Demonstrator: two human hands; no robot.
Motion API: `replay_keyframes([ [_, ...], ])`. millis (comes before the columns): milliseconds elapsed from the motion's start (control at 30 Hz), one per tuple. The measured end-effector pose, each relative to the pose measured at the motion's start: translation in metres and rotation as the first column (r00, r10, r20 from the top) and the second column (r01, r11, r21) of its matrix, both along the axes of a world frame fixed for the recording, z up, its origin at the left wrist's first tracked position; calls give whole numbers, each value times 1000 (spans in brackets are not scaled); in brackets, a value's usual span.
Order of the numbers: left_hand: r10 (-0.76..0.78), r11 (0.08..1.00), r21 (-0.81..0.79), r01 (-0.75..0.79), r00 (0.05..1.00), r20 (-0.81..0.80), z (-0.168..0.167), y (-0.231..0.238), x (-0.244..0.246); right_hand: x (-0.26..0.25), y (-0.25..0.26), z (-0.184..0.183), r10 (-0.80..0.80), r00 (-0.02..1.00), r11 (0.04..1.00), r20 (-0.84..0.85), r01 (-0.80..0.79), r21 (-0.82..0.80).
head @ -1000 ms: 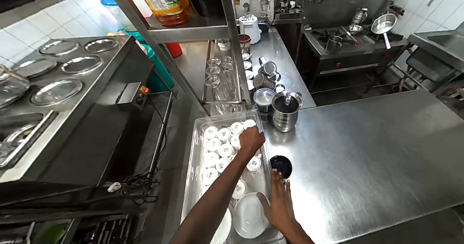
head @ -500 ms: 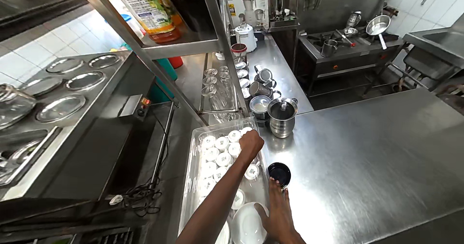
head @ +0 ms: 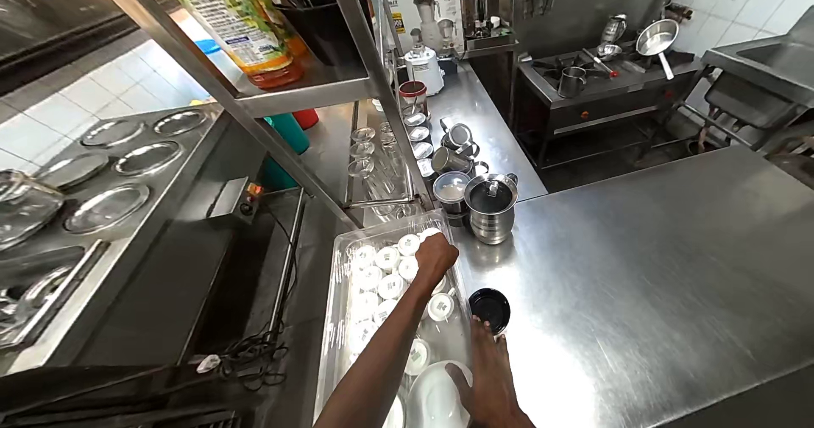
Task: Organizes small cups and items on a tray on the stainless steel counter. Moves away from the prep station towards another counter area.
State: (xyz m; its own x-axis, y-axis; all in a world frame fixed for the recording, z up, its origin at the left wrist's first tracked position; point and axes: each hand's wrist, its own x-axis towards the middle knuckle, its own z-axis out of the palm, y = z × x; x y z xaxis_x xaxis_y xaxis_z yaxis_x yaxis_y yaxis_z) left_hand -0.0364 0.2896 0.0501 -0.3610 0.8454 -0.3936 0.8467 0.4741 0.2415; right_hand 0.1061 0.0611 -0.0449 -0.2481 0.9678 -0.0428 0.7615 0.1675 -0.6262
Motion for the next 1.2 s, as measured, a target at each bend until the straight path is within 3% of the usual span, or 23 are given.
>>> replay_keyframes([
  [133, -64, 952, 305, 32, 993, 96, -10, -42, 3, 1, -1, 1, -5, 1000, 1000, -16, 5, -2],
  [200, -250, 896, 381, 229, 968, 6, -20, -68, 11, 2, 0, 4, 1, 1000, 1000, -16, -1, -12],
  [267, -453, 800, 397, 449, 887, -90, -31, -101, 17, 2, 0, 4, 11, 999, 1000, -34, -11, 10],
  [333, -583, 698, 435, 569, 804, -115, -38, -147, 21, 4, -2, -1, 27, 994, 999, -105, -22, 48],
  [433, -608, 620, 575, 533, 790, -77, -52, -212, 22, 14, -6, -7, -5, 966, 998, -257, 23, 67],
  [500, -582, 606, 621, 498, 809, -81, -59, -242, 28, 26, 3, -10, -98, 945, 986, -314, 134, 97],
  [567, -591, 629, 576, 523, 802, -83, -66, -260, 39, 42, 30, -3, -188, 928, 959, -322, 244, 144],
  [633, -641, 659, 485, 574, 766, -35, -73, -268, 53, 50, 71, 19, -198, 930, 954, -311, 256, 157],
  [700, -693, 644, 430, 633, 721, -24, -83, -269, 66, 42, 117, 39, -101, 954, 976, -282, 150, 158],
  [767, -719, 616, 409, 673, 693, -56, -91, -265, 72, 25, 156, 59, 13, 969, 998, -246, 0, 55],
  [833, -732, 610, 364, 704, 677, -82, -91, -262, 74, 6, 180, 73, 32, 961, 994, -276, -58, -87],
  [1000, -724, 639, 283, 715, 684, -89, -84, -259, 77, -42, 248, 52, -58, 965, 947, -255, -27, -320],
  [1200, -715, 640, 311, 702, 693, -92, -86, -257, 79, -62, 259, 52, -21, 1000, 948, 11, 23, -317],
])
